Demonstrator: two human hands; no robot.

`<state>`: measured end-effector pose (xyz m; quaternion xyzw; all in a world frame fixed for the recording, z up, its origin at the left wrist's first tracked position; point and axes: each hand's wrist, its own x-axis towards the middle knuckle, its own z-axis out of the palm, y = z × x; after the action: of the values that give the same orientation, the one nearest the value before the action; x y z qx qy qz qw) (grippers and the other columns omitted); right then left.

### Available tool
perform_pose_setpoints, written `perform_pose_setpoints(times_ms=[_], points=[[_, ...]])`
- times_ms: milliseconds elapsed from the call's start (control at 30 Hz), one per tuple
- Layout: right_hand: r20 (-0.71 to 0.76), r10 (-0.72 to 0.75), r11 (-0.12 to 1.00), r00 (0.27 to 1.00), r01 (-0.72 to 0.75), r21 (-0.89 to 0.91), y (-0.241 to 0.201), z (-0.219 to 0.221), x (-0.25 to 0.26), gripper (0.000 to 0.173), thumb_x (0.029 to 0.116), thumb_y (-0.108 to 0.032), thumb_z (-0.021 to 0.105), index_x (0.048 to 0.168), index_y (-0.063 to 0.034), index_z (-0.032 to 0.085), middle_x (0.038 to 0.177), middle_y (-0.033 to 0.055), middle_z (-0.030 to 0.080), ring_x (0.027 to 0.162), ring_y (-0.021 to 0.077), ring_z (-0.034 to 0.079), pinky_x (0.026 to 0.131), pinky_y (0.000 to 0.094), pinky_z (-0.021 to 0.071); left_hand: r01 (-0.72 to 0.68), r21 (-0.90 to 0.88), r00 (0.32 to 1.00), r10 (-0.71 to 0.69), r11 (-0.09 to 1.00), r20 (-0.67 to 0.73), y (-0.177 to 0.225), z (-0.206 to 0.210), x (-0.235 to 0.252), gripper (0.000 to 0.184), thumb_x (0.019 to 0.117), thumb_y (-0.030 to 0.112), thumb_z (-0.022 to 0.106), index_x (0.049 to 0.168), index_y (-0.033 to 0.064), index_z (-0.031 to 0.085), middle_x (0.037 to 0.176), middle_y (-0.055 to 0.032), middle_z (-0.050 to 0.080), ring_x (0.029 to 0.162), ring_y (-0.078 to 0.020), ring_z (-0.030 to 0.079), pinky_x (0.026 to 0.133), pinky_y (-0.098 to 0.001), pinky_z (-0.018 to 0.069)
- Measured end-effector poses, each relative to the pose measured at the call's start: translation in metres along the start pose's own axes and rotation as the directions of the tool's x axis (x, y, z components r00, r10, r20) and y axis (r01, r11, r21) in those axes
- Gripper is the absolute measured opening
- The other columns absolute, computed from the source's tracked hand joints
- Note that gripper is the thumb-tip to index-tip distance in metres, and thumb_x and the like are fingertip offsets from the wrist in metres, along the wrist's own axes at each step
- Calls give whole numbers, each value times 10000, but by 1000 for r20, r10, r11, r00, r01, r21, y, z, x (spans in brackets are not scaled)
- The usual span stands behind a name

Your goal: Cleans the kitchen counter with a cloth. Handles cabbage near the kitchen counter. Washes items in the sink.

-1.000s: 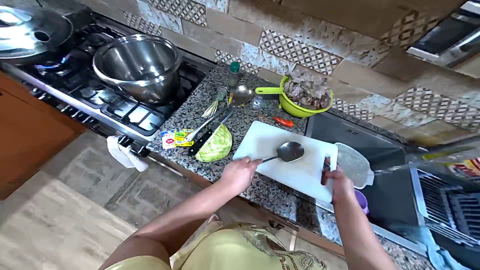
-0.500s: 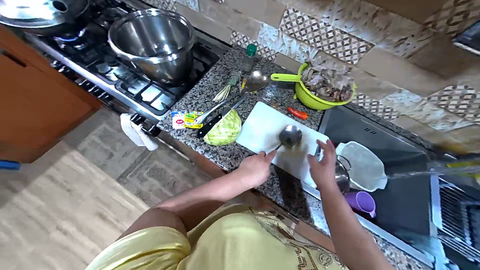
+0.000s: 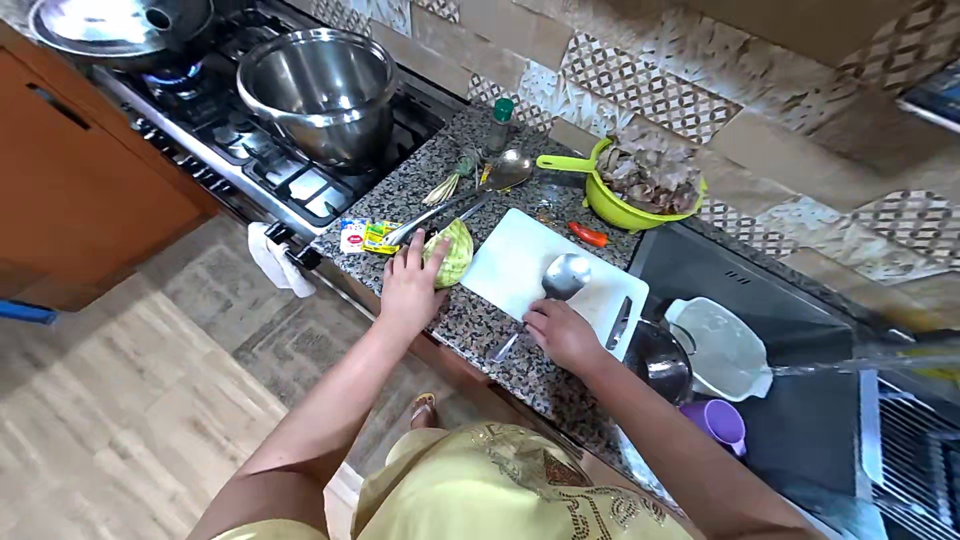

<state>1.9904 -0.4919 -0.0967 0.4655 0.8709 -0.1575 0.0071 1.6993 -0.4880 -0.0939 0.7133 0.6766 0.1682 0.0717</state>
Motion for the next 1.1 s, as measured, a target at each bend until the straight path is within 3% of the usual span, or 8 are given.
perform_pose_setpoints(times_ms=[200,300,400,600,700,867,967,1100], points=[[-308,-183,982,934,185,-24,5,-18,36,232,994,-24,581,1180,-18,720,1207,226,679,1094,406,682,895,549,576,-137,-41,964,124,990,-234,-18,29,-3,850,782,112,854,1544,177,483,1468,-312,496,1205,-555,574,871,-655,533],[-373,-288,957,882,253,-140,5,-22,78,226,963,8,598,1143,-30,728,1157,213,695,1035,396,705,828,537,603,-56,-240,974,0,969,-225,-32,27,-5,872,767,186,892,1531,113,479,1458,-303,499,1277,-505,553,954,-632,533],[-211,-243,968,947,223,-115,-2,-29,115,277,1006,-24,541,1226,-62,705,1292,200,658,1171,387,656,962,550,554,38,-467,972,-141,883,-187,-40,13,-12,940,757,224,919,1554,116,432,1507,-253,459,1344,-417,516,1064,-598,489],[-148,-111,994,983,113,9,-1,-13,159,299,1032,-25,497,1279,-42,665,1403,176,599,1296,359,582,1095,505,474,-142,-496,909,-85,857,-408,-45,-7,-23,997,769,351,852,1563,5,358,1520,-325,417,1421,-407,429,1168,-518,380],[-258,-51,985,965,92,148,2,-10,143,405,982,6,525,1363,-72,640,1533,157,506,1391,354,506,1159,514,406,-221,-465,916,19,858,-400,-30,-12,-19,1004,765,344,855,1561,-6,353,1504,-350,411,1408,-413,435,1155,-518,386],[-429,190,968,883,-96,231,72,-25,11,301,934,-15,630,1227,19,694,1323,237,641,1284,393,587,1103,555,452,-344,-436,934,254,832,-253,14,4,-6,951,755,307,887,1537,33,421,1474,-339,448,1341,-475,487,1067,-617,449],[-237,761,635,604,-620,461,150,-16,-90,380,965,-131,651,1288,58,584,1216,273,652,1138,429,644,981,630,513,-346,-432,938,318,833,-138,50,19,-2,932,728,245,920,1522,73,463,1474,-291,477,1309,-456,533,1035,-618,485],[222,935,133,278,-852,507,219,41,-181,678,951,-241,723,1482,47,414,1329,367,568,1218,533,573,998,701,456,-343,-382,938,336,858,-87,89,49,3,874,766,220,907,1520,103,480,1494,-243,477,1321,-433,534,1033,-606,491]])
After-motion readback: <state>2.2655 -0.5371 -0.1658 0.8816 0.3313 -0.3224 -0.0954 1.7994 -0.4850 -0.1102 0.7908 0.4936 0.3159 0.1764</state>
